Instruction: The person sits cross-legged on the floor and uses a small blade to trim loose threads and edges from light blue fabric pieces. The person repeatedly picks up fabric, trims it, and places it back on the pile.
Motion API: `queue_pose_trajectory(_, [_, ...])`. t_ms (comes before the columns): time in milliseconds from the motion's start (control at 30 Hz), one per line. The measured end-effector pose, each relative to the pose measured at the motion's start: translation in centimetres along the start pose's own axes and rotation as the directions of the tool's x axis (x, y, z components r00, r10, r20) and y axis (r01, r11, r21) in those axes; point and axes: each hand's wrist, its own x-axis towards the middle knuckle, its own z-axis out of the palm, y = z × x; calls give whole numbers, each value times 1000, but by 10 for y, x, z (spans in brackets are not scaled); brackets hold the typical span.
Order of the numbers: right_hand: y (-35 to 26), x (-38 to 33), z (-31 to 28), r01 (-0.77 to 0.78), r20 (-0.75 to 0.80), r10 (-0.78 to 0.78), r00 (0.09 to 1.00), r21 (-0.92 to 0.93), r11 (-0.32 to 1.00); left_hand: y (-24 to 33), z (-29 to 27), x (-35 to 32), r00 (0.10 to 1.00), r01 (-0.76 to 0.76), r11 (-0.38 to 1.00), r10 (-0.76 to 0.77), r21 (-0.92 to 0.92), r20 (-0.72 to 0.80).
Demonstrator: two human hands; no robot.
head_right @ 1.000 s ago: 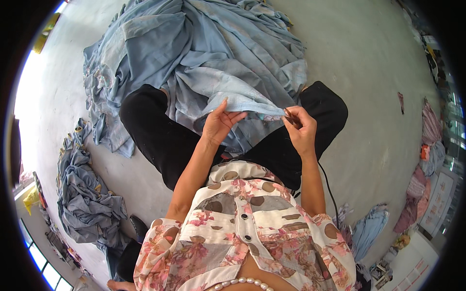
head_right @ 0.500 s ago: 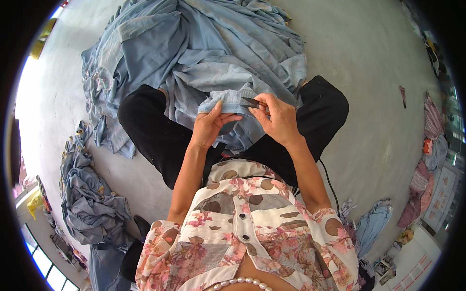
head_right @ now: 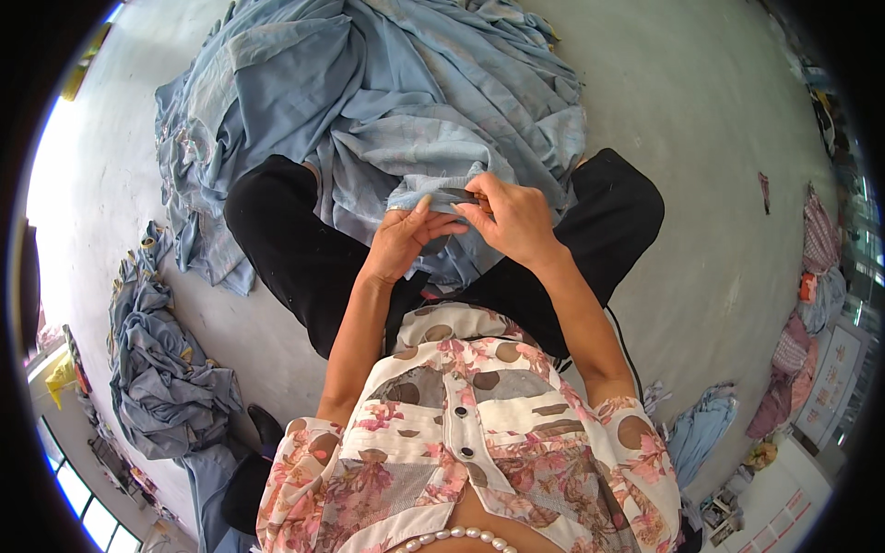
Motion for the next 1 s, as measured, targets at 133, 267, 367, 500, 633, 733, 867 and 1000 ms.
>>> queue_pose_trajectory(133, [4,0,2,-21,-26,22,999,35,999,-1,-7,-1,1000,11,1000,-11,-6,14])
queue_pose_trajectory(267, [6,-4,-2,-42,-57,43,997,24,999,3,-5,-3,999,-38,998,38,-46,6])
queue_pose_trajectory(367, [4,-1,1,9,-17,-10,1000,-17,1000,3,-5,-2,1000,-15,1000,16,17,-27])
queue_pose_trajectory(500, [-1,5,3,73,-31,-74,997,-24,997,3,2,-2,999,-10,998,13,55,-51])
queue_pose_trajectory(633, [-1,5,4,93,-42,-95,995,-48,994,1,-6,-2,1000,-1,1000,2,28,-23])
queue_pose_trajectory(733, [1,4,6,96,-47,-98,994,-46,994,1,-6,-3,1000,10,999,-9,39,-24])
queue_pose_trajectory(867, [4,-1,9,-203,-110,287,952,474,857,3,-3,-4,999,3,999,-1,44,-36])
queue_pose_trajectory(1000, [5,2,-4,-259,-96,384,918,588,766,5,1,-6,983,40,938,24,345,-180])
